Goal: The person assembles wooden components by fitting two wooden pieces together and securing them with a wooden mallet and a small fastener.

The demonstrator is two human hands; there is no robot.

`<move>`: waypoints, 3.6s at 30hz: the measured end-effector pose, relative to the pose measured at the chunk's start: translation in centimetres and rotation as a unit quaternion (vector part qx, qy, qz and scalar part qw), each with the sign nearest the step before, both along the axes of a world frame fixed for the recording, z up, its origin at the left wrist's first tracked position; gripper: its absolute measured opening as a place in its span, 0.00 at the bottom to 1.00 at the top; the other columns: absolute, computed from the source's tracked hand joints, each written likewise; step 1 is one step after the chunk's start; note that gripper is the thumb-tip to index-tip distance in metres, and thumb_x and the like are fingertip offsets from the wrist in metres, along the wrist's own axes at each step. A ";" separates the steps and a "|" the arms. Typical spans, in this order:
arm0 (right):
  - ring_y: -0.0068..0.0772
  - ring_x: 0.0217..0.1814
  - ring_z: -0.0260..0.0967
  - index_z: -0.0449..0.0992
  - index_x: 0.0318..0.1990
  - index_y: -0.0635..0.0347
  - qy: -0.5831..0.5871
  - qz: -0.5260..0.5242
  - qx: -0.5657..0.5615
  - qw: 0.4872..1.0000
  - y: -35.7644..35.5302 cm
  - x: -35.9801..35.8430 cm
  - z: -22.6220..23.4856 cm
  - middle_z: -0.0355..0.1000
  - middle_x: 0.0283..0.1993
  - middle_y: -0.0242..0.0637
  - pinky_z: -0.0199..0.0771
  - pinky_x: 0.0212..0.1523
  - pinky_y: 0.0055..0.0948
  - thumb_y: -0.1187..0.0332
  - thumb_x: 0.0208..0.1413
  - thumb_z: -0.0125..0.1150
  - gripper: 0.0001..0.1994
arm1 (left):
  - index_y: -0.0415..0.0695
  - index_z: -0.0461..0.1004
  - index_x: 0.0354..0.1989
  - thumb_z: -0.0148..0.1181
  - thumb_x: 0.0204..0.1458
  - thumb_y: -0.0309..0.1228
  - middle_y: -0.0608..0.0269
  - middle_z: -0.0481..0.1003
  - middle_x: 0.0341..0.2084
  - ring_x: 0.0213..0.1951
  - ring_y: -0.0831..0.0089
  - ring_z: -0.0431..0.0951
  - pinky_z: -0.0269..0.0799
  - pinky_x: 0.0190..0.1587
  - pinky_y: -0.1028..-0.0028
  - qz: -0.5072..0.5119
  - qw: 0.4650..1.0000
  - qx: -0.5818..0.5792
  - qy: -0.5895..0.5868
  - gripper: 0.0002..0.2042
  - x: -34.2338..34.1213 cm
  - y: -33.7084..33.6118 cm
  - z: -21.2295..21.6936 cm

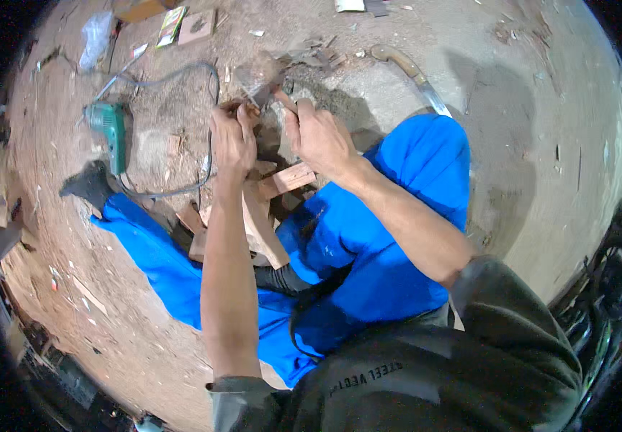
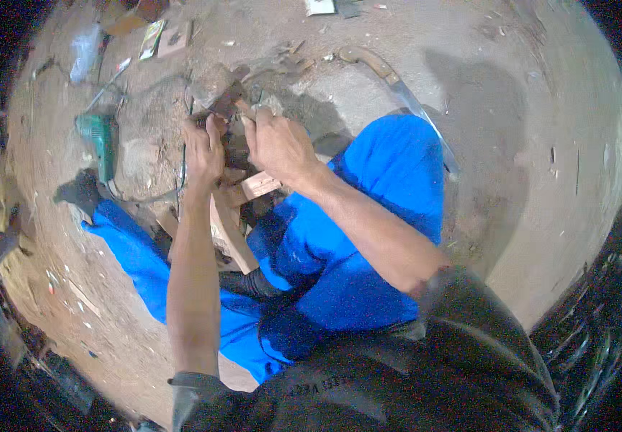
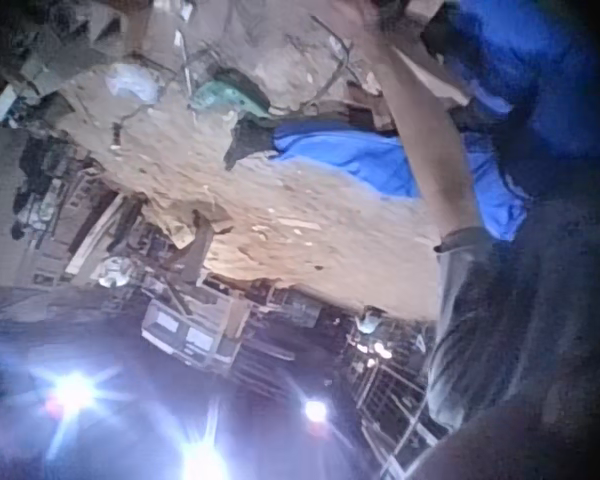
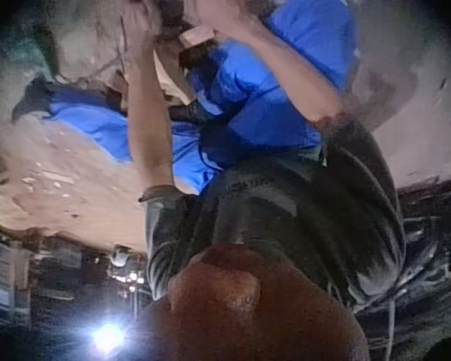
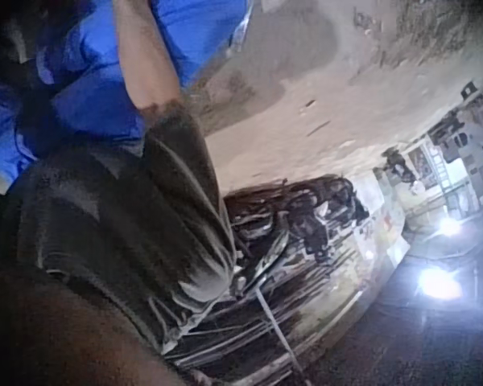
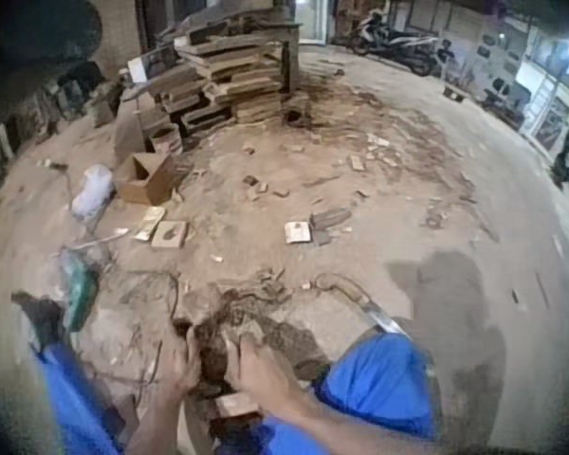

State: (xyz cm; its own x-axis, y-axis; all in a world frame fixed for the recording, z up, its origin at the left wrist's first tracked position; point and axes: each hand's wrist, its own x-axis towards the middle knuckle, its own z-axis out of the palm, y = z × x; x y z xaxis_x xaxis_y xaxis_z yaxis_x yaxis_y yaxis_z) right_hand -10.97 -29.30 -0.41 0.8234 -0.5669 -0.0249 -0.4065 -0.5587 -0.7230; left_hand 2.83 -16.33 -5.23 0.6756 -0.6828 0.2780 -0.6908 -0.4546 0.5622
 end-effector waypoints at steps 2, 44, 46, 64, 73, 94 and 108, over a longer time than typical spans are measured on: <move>0.66 0.26 0.75 0.70 0.42 0.73 -0.049 -0.011 0.010 0.999 0.4 0.2 0.4 0.73 0.22 0.61 0.73 0.27 0.58 0.61 0.68 0.49 0.17 | 0.31 0.70 0.48 0.44 0.70 0.36 0.42 0.71 0.42 0.45 0.45 0.70 0.64 0.52 0.54 -0.015 0.999 -0.026 -0.032 0.17 0.9 1.5 -1.5; 0.66 0.24 0.72 0.71 0.31 0.73 -0.195 -0.103 0.156 0.963 -3.0 -2.9 3.1 0.70 0.20 0.61 0.67 0.24 0.55 0.60 0.66 0.54 0.20 | 0.40 0.73 0.56 0.71 0.54 0.29 0.56 0.76 0.45 0.45 0.68 0.77 0.76 0.46 0.70 0.074 0.983 -0.035 0.166 0.22 -6.8 -0.2 1.9; 0.66 0.24 0.71 0.71 0.31 0.72 -0.169 -0.082 0.153 0.970 -2.9 -3.2 3.4 0.70 0.21 0.60 0.67 0.24 0.55 0.60 0.66 0.54 0.20 | 0.40 0.75 0.53 0.72 0.53 0.32 0.57 0.78 0.41 0.41 0.68 0.78 0.77 0.45 0.68 0.104 0.978 0.001 0.181 0.20 -7.5 -0.3 3.2; 0.52 0.33 0.77 0.76 0.43 0.69 -0.140 0.037 0.129 0.981 0.4 -8.4 5.3 0.75 0.31 0.55 0.70 0.32 0.44 0.63 0.66 0.57 0.14 | 0.39 0.62 0.63 0.60 0.54 0.22 0.41 0.73 0.52 0.52 0.45 0.76 0.72 0.57 0.58 0.039 0.975 -0.110 0.186 0.26 -7.9 1.2 2.0; 0.49 0.29 0.76 0.76 0.41 0.68 -0.105 0.010 0.113 0.988 0.9 -8.7 5.0 0.74 0.28 0.54 0.69 0.30 0.42 0.63 0.67 0.55 0.14 | 0.41 0.70 0.57 0.69 0.51 0.27 0.51 0.76 0.48 0.48 0.56 0.79 0.76 0.52 0.63 0.079 0.980 -0.092 0.160 0.24 -7.5 1.5 1.4; 0.26 0.24 0.60 0.71 0.28 0.67 -0.101 -0.059 0.164 0.980 -0.9 -4.8 1.6 0.64 0.20 0.38 0.61 0.26 0.35 0.55 0.68 0.55 0.22 | 0.41 0.83 0.46 0.68 0.49 0.31 0.49 0.83 0.37 0.41 0.58 0.84 0.79 0.46 0.65 0.023 0.981 0.035 0.192 0.15 0.2 -0.8 4.1; 0.23 0.25 0.64 0.75 0.35 0.70 -0.144 -0.039 0.158 0.976 -2.3 -2.0 2.6 0.68 0.21 0.41 0.63 0.26 0.34 0.57 0.66 0.59 0.19 | 0.40 0.84 0.41 0.66 0.54 0.27 0.56 0.83 0.28 0.31 0.73 0.81 0.75 0.38 0.72 0.180 0.949 -0.074 0.250 0.08 -3.6 -1.4 3.7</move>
State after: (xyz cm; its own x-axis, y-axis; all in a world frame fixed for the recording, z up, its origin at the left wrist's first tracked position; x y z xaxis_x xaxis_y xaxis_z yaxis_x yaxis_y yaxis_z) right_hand -12.94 -31.63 2.14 0.7771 -0.6292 0.0172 -0.1936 -0.2649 -0.9446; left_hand -0.74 -17.71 -1.56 0.9302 -0.3615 -0.0639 -0.1363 -0.5017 0.8543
